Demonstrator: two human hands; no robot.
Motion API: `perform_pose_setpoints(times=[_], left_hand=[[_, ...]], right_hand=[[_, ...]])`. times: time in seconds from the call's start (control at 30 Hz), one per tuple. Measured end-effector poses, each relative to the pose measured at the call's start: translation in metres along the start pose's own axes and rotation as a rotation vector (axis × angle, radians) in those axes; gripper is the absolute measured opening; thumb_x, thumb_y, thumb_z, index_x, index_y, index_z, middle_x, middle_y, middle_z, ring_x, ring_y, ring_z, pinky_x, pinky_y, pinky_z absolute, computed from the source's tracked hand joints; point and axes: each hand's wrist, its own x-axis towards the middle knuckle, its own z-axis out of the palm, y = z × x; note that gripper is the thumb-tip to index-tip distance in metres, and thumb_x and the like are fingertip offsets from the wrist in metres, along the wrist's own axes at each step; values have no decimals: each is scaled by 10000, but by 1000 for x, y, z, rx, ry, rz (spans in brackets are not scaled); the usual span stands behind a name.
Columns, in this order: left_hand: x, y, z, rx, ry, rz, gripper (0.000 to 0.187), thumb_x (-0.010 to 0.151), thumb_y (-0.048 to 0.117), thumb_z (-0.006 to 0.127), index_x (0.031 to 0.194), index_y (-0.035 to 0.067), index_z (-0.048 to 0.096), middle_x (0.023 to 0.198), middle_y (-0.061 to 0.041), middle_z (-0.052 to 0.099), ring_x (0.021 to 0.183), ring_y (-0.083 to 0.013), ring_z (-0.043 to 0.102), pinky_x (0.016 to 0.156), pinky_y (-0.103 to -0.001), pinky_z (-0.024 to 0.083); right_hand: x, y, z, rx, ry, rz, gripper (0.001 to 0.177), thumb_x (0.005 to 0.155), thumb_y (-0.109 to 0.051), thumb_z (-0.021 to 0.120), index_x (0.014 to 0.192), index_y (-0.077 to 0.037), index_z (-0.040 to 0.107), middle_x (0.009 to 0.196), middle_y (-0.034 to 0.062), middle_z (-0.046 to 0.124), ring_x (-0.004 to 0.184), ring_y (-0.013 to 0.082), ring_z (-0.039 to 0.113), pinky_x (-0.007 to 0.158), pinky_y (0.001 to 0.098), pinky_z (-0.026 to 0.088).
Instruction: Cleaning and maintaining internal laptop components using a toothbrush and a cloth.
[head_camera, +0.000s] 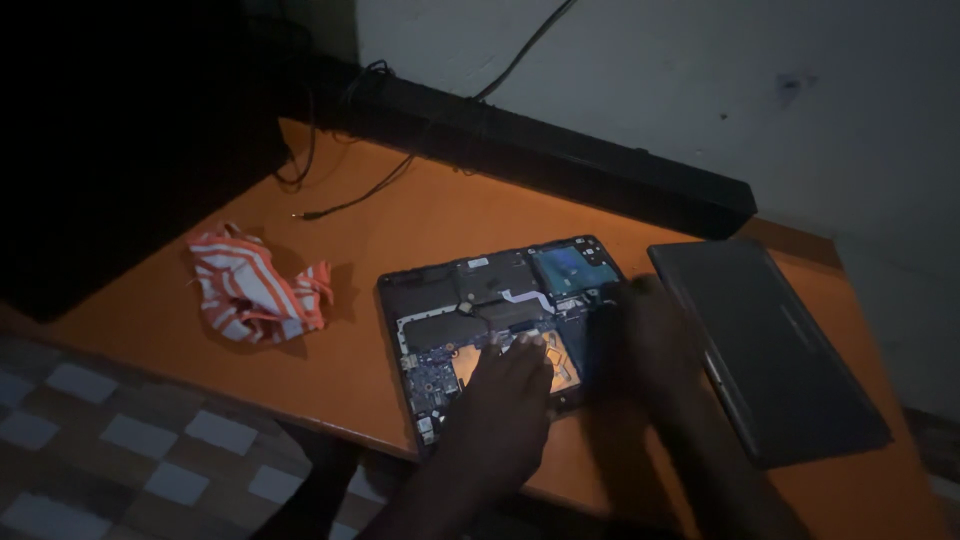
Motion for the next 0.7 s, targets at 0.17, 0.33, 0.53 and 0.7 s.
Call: perform_pose_setpoints(times=[0.17, 0.33, 0.53, 0.7], left_hand=[[-13, -11, 26, -84, 31, -7, 564, 805, 102, 690, 1281, -165, 546, 1417, -363, 516, 1387, -481, 439, 1152, -583, 288], [-18, -6, 24, -55, 153, 10, 504, 891, 105, 673, 1300, -162, 547, 1417, -349, 537, 1385, -483, 458, 1181, -580, 294], [-19, -8, 24, 4, 106, 19, 542, 847, 63, 651, 1334, -145, 536, 1465, -330, 534, 1444, -443, 465, 1203, -517, 335], [-16, -8, 18, -48, 74, 34, 576, 819, 105, 692, 1295, -174, 524, 1409, -361, 522, 1373, -496, 437, 1145, -583, 305]], right_hand=[[47, 106, 60, 15, -40, 125, 397, 1051, -384, 490, 1312, -110, 610, 1219, 121, 671, 1066, 230, 680, 963, 417, 537], [29, 67, 46, -352, -190, -112, 382, 988, -385, 569, 1277, -142, 625, 1196, 74, 680, 1055, 176, 685, 980, 360, 545], [13, 32, 27, 265, -25, -1, 327, 1042, -280, 509, 1273, -81, 626, 1152, 119, 707, 992, 208, 718, 897, 380, 586], [6, 12, 20, -58, 147, -218, 326, 1039, -263, 498, 1219, -62, 681, 1148, 141, 679, 937, 239, 705, 850, 406, 563]])
